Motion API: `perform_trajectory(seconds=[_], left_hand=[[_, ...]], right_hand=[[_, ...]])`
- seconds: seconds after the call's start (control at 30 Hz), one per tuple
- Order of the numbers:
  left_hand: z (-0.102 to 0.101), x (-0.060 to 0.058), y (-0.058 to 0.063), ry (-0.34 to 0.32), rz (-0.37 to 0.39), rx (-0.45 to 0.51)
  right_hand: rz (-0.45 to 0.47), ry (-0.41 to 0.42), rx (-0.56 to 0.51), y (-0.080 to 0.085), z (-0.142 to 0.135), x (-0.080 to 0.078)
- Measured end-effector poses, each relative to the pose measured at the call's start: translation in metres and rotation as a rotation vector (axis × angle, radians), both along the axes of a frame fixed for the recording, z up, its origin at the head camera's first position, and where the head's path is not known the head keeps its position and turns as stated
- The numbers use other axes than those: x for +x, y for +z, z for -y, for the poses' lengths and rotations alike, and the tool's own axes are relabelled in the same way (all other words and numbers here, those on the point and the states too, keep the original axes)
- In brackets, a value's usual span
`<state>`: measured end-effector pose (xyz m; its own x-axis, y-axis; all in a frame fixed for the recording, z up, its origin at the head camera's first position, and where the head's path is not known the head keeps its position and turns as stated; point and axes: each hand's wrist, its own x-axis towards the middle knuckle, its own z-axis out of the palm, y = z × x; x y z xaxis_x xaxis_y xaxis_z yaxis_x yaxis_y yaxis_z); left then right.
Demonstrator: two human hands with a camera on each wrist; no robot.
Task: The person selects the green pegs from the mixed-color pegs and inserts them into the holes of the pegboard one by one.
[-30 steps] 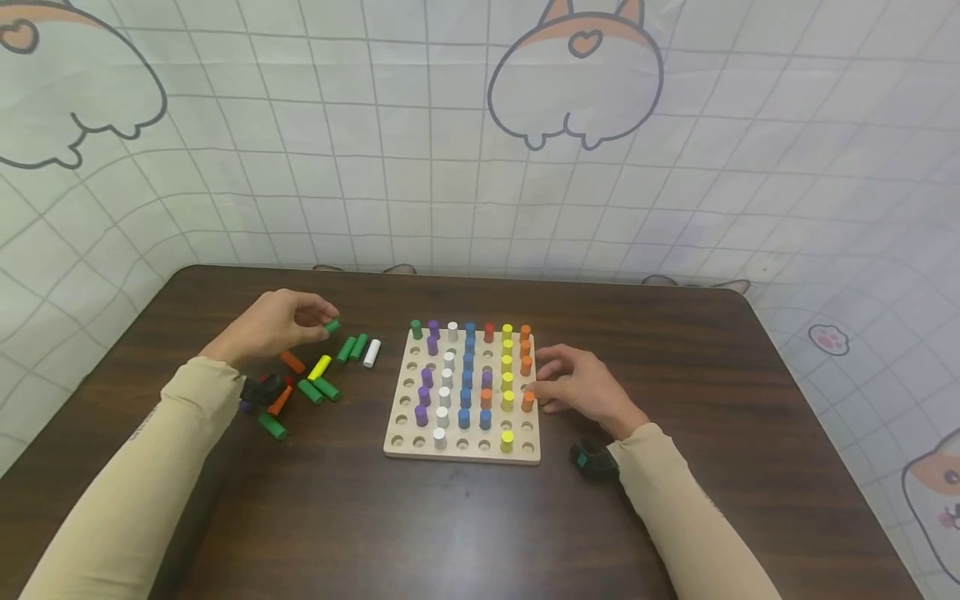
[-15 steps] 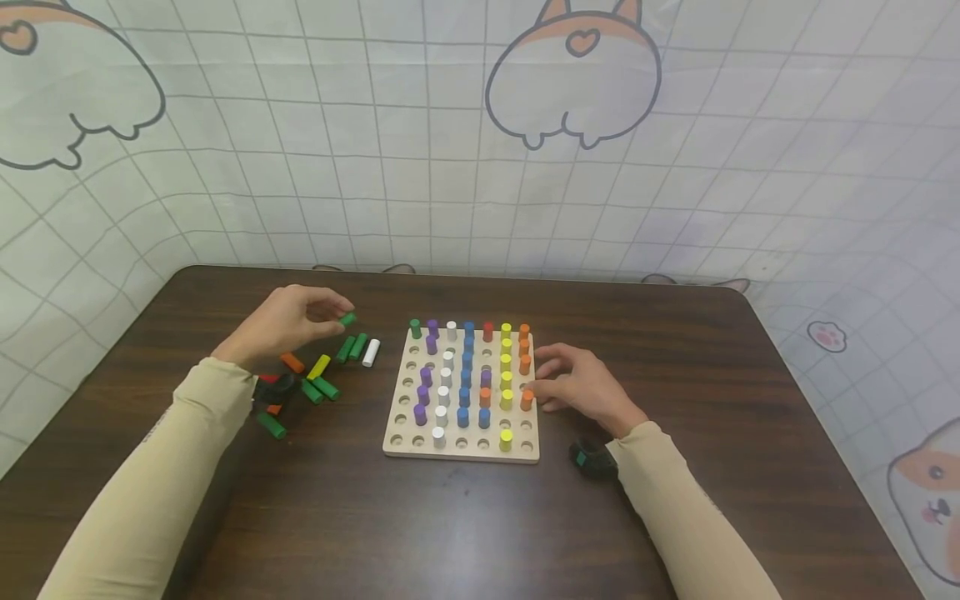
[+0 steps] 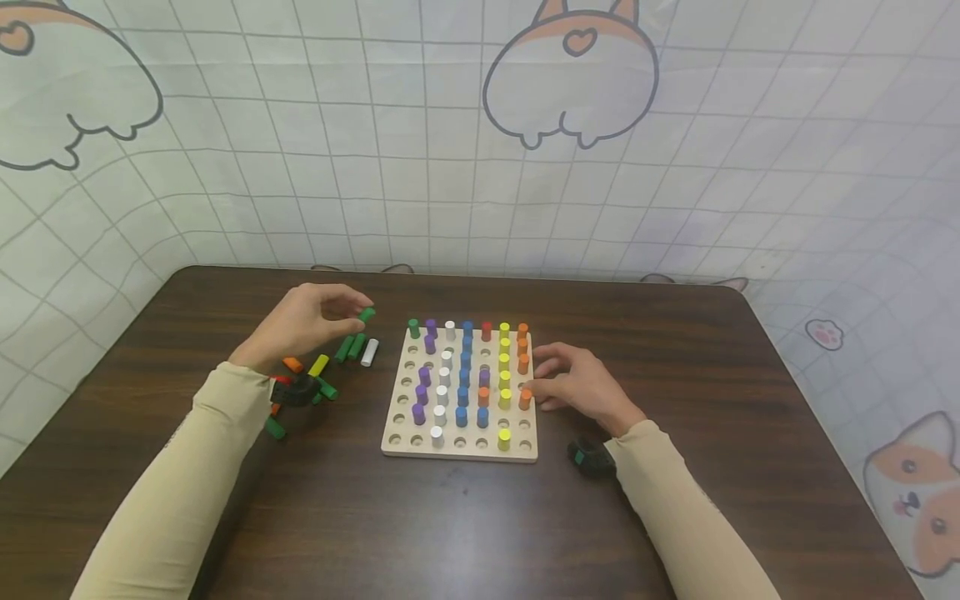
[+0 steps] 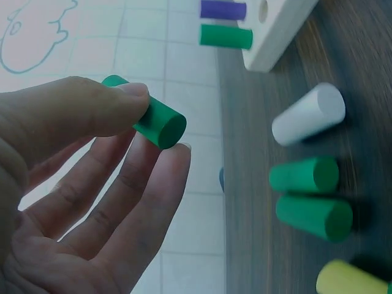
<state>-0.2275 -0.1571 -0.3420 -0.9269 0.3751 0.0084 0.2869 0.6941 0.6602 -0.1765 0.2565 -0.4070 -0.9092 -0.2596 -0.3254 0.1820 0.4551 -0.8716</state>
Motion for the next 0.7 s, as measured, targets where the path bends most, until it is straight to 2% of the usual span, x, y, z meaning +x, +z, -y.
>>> perform_trajectory(seconds=[0.5, 0.7], left_hand=[[-0.021, 0.002, 0.000, 0.023, 0.052, 0.083], [-0.026, 0.001, -0.001, 0.005, 0.035, 0.095]], right_hand=[[0.006, -0.008, 0.004, 0.000, 0.000, -0.001], [0.009, -0.012, 0.016, 0.001, 0.000, -0.001]])
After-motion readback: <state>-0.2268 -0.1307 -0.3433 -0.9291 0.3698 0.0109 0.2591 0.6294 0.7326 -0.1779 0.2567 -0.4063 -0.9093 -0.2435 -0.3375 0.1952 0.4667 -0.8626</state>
